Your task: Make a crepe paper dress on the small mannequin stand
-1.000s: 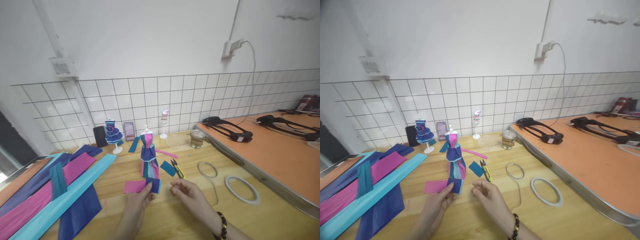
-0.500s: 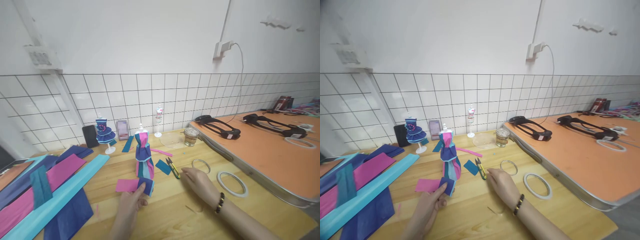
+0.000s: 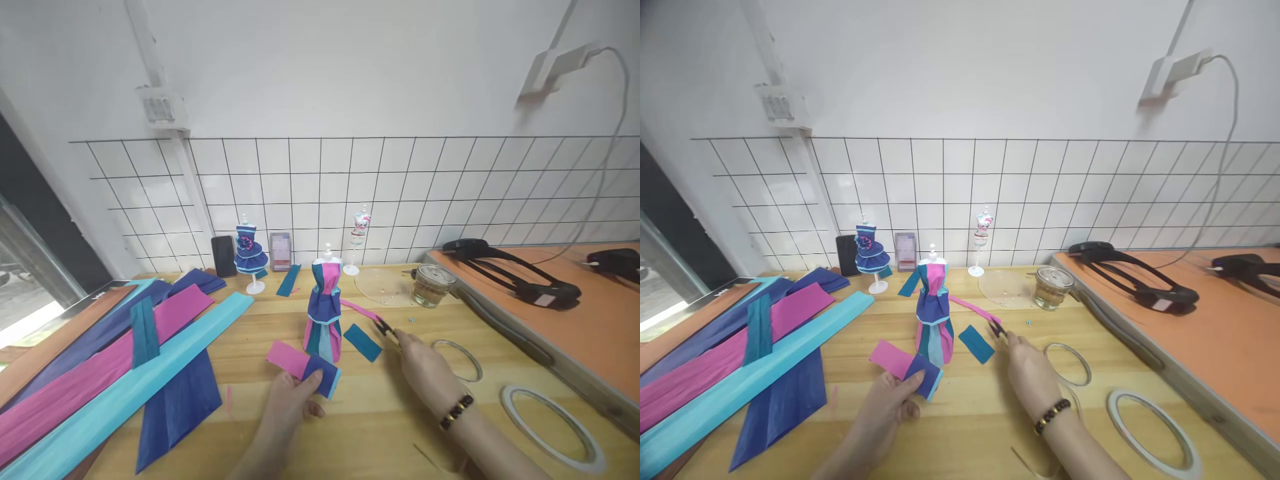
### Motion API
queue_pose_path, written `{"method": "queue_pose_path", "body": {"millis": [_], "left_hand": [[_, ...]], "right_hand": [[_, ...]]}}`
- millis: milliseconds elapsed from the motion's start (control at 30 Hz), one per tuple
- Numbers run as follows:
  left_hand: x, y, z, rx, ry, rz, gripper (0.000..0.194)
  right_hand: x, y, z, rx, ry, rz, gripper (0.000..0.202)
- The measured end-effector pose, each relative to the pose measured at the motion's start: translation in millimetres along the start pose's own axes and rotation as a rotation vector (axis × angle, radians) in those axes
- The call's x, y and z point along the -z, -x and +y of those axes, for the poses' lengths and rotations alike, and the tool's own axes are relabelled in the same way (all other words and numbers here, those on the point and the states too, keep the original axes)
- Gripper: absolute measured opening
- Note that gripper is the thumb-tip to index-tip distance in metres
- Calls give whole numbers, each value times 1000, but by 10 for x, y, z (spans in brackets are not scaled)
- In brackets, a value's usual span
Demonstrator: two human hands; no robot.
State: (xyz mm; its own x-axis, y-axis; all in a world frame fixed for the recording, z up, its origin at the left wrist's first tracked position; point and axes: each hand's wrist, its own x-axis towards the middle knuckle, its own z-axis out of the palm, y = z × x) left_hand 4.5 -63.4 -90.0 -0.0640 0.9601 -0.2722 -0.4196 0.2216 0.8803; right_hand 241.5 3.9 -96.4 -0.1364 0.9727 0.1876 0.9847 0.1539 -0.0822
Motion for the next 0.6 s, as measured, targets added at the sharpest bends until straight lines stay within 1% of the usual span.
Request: {"method": "queue_pose_path", "body": {"millis": [67, 133, 167, 200, 233, 267, 300, 367, 433, 500, 600], "left_hand": [[-16, 23, 26, 15, 27, 3, 34], [-31, 45, 56, 24, 57, 7, 32], [-35, 53, 70, 25, 71, 9, 31], [-38, 58, 82, 26, 83, 13, 30], [-38, 58, 90, 26, 93, 18, 29], [-36, 54, 96, 25, 102, 27, 28], [-32, 48, 99, 20, 108, 38, 28], [-22, 30, 96, 7, 109, 68, 27], [-12, 12, 84, 2, 96, 83, 28], [-8, 1, 67, 1, 80, 91, 30], [-13, -7, 43, -22, 80, 121, 32]], "right_hand": [[69, -12, 83, -42, -135, 44, 47], [159, 9, 76, -32, -395, 81, 45], [205, 36, 34, -11, -552, 73, 44], [249, 75, -32, 8, -710, 24, 42], [287, 123, -113, 13, -846, -71, 38], [317, 176, -204, 0, -940, -152, 35], [340, 231, -297, -17, -1005, -199, 33], [361, 326, -457, 5, -1088, -256, 31], [357, 387, -560, 88, -1105, -314, 31], [335, 416, -606, 155, -1068, -362, 33], [296, 435, -626, 182, -990, -383, 33]]}}
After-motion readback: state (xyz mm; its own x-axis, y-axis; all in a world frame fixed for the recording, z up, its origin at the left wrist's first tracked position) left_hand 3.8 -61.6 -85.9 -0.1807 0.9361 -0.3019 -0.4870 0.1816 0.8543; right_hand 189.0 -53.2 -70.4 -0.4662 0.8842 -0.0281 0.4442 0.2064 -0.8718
